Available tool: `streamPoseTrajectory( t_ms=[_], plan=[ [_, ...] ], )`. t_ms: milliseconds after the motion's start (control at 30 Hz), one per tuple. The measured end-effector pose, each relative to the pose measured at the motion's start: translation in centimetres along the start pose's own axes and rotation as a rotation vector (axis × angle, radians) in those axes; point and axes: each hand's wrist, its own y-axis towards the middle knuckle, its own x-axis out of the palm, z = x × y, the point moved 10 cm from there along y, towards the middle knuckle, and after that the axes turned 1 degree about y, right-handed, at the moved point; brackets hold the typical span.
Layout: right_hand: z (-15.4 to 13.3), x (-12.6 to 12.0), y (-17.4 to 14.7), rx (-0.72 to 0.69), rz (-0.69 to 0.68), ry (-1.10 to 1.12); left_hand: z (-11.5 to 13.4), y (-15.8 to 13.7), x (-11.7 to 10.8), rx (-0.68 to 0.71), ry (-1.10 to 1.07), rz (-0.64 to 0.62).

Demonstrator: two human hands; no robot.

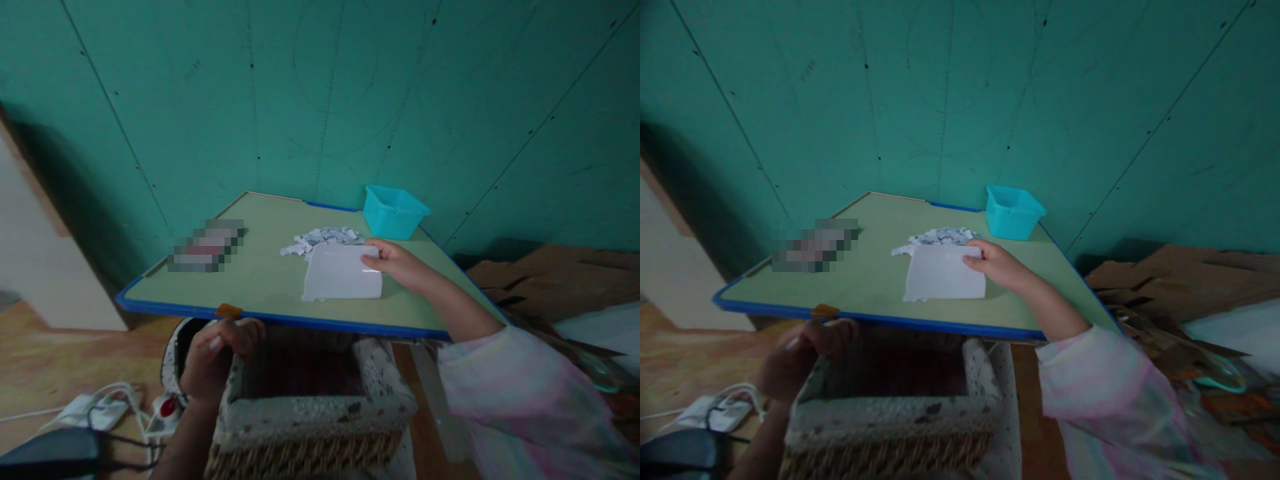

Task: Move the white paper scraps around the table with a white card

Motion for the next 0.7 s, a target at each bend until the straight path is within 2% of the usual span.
streamPoseTrajectory(
  t_ms=[67, 167, 267, 400, 533, 700],
  plan=[
    [0.2, -2.7, -1.2, 0.022, 0.076, -0.038, -0.1, -0.1, -0.1, -0.003, -0.006, 0.013],
    [0.4, -7.4, -2.7, 0.001, 0.306, -0.065, -0.3, -0.4, -0.7, -0.010, -0.006, 0.062],
    [0.6, -9.5, -3.6, -0.023, 0.452, -0.057, -0.4, -0.4, -0.6, -0.013, -0.009, 0.040],
    [0.7, -8.6, -2.5, -0.048, 0.474, -0.101, -0.4, -0.3, -0.5, -0.010, -0.020, -0.006],
    [0.7, -6.9, 1.6, -0.086, 0.449, -0.135, -0.7, -0.5, -0.9, -0.044, -0.003, 0.041],
    [0.2, -4.5, 6.7, -0.106, 0.411, -0.210, -0.5, -0.6, -0.5, -0.044, 0.029, 0.018]
  ],
)
